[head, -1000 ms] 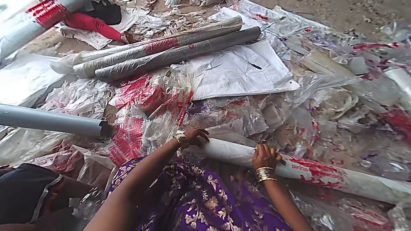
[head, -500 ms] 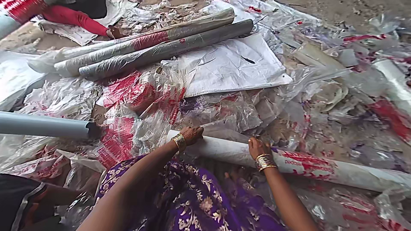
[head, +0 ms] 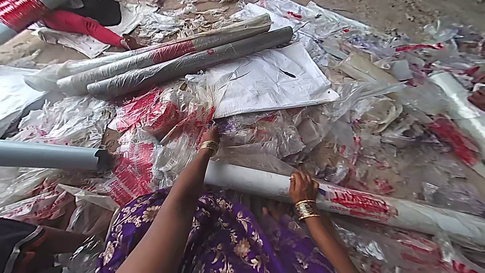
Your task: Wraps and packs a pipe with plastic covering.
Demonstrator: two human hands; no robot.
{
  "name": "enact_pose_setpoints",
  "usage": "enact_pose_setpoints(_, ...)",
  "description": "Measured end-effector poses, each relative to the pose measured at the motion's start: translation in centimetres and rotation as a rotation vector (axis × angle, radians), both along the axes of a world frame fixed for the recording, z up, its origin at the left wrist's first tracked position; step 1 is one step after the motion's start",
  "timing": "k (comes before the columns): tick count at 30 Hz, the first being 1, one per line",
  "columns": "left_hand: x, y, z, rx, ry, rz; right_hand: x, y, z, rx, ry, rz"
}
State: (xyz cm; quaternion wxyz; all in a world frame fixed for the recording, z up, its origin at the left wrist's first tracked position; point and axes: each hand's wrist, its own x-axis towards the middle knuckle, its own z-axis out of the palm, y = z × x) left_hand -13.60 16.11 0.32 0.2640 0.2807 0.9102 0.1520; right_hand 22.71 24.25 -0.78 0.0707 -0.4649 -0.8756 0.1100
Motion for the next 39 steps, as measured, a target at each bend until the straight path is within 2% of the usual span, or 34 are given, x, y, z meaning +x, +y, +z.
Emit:
enact_pose_setpoints(4, -6.8, -3.3, 0.7, 0.372, -0.030, 0.670, 0.7, -0.5, -0.9, 0.093, 0.078, 0.020)
enact_pose_setpoints(5, -9.0, -4.7, 1.5, 0.422, -0.023, 0.735, 0.7, -0.5, -0.8, 0.092, 0.075, 0.021)
enact_pose_setpoints(6, -10.7, -6.4, 2.3, 0.447, 0.011, 0.697, 0.5, -0.5, -0.6, 0.084, 0.068, 0.020)
enact_pose_setpoints(9, -12.4, -10.9, 5.5, 0.413, 0.176, 0.418, -0.2, 0.1, -0.2, 0.030, 0.037, 0.006)
enact_pose_setpoints(11, -11.6, -12.8, 7.0, 0.394, 0.259, 0.320, -0.5, 0.5, 0.1, -0.008, -0.002, -0.004)
enact_pose_setpoints(13, -8.9, -14.1, 8.3, 0.358, 0.241, 0.265, -0.7, 0.5, 0.5, -0.040, -0.029, -0.013)
enact_pose_setpoints(16, -5.8, -14.1, 7.6, 0.362, 0.300, 0.180, -1.3, 1.3, 1.3, -0.111, -0.102, -0.017)
enact_pose_setpoints(19, -1.8, -14.1, 5.7, 0.380, 0.470, -0.109, -2.2, 3.1, 2.3, -0.266, -0.221, -0.025)
enact_pose_setpoints(20, -0.4, -13.7, 5.7, 0.377, 0.429, -0.194, -2.8, 3.8, 2.7, -0.312, -0.252, -0.031)
enact_pose_setpoints(22, 2.2, -13.2, 6.0, 0.410, 0.190, -0.245, -3.4, 4.5, 2.8, -0.370, -0.281, -0.040)
enact_pose_setpoints(24, 3.6, -12.4, 5.3, 0.641, -0.088, -0.100, -3.7, 5.0, 2.8, -0.358, -0.241, -0.050)
enact_pose_setpoints(25, 4.2, -12.0, 5.1, 0.737, -0.084, -0.005, -3.5, 5.0, 2.7, -0.332, -0.189, -0.053)
enact_pose_setpoints(26, 4.5, -11.7, 5.2, 0.812, 0.031, 0.054, -3.3, 4.9, 2.4, -0.291, -0.129, -0.052)
enact_pose_setpoints(28, 4.2, -11.1, 5.4, 0.985, 0.224, 0.065, -2.7, 4.5, 1.6, -0.202, -0.026, -0.035)
enact_pose_setpoints(29, 3.8, -11.0, 5.9, 1.082, 0.133, 0.048, -2.6, 4.2, 1.4, -0.170, 0.001, -0.025)
enact_pose_setpoints(31, 3.0, -11.3, 8.1, 1.196, -0.420, 0.017, -2.2, 3.6, 1.0, -0.128, 0.027, -0.014)
enact_pose_setpoints(32, 2.6, -11.6, 8.8, 1.160, -0.518, -0.032, -2.0, 3.2, 0.9, -0.121, 0.024, -0.013)
enact_pose_setpoints(35, 2.4, -11.8, 8.2, 0.846, -0.006, -0.345, -1.9, 3.0, 1.0, -0.118, -0.006, -0.027)
enact_pose_setpoints(36, 2.7, -12.2, 7.7, 0.688, 0.057, -0.432, -1.9, 2.9, 1.1, -0.135, -0.023, -0.040)
enact_pose_setpoints(39, 3.2, -13.0, 6.5, 0.148, -0.020, -0.576, -2.4, 3.0, 1.4, -0.155, -0.051, -0.062)
